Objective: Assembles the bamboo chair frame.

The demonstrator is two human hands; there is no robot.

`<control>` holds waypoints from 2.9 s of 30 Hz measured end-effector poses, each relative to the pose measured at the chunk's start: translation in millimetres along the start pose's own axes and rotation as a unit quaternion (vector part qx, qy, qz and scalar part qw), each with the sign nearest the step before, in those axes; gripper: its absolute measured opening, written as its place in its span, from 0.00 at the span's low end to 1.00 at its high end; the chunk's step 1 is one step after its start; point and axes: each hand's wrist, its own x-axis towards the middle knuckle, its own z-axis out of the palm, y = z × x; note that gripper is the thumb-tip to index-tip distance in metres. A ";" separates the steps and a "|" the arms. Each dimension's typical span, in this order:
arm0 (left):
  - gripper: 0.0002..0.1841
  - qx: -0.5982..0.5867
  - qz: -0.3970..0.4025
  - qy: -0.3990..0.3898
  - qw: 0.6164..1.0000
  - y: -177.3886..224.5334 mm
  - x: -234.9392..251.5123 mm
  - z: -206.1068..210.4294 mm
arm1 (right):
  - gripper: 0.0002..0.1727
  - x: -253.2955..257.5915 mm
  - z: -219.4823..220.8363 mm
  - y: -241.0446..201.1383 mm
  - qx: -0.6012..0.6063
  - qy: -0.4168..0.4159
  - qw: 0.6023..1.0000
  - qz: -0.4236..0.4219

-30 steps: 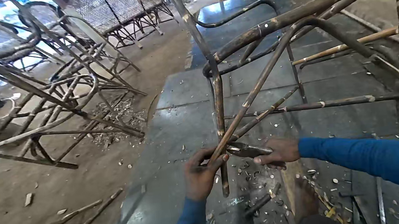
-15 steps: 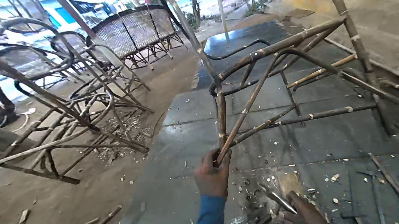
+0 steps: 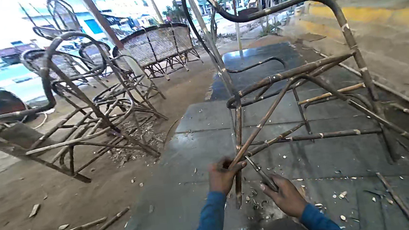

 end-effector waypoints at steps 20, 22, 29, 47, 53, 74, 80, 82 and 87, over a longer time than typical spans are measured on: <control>0.27 0.141 0.074 0.012 0.987 -14.1 -8.8 2.8 | 0.33 -9.5 2.6 -57.1 -0.018 -0.037 0.990 0.132; 0.29 0.172 0.073 0.017 0.982 -12.5 -9.8 6.7 | 0.29 -5.8 3.3 -51.6 0.011 -0.047 0.990 0.130; 0.30 0.121 0.079 0.033 0.989 -15.6 -24.6 8.7 | 0.30 30.3 32.1 10.4 -0.149 0.009 0.986 0.072; 0.39 0.091 0.050 0.069 0.992 -4.4 -50.4 31.6 | 0.35 6.8 25.8 49.4 -0.248 0.194 0.949 -0.006; 0.42 0.092 0.034 0.062 0.993 -3.4 -65.9 36.1 | 0.37 -15.7 -19.2 34.7 -0.210 0.073 0.971 0.084; 0.44 0.151 -0.059 0.052 0.985 13.7 -62.3 34.9 | 0.31 1.9 -106.4 -24.1 -0.329 -0.134 0.935 0.002; 0.45 0.205 -0.106 0.043 0.972 23.0 -61.1 35.5 | 0.29 9.2 -111.8 -43.8 -0.364 -0.144 0.920 -0.009; 0.45 0.218 -0.107 0.046 0.969 23.6 -60.1 37.4 | 0.30 9.1 -114.0 -43.0 -0.367 -0.146 0.919 -0.011; 0.47 0.235 -0.089 0.063 0.966 22.3 -59.8 39.6 | 0.29 10.7 -117.7 -43.2 -0.386 -0.147 0.911 -0.013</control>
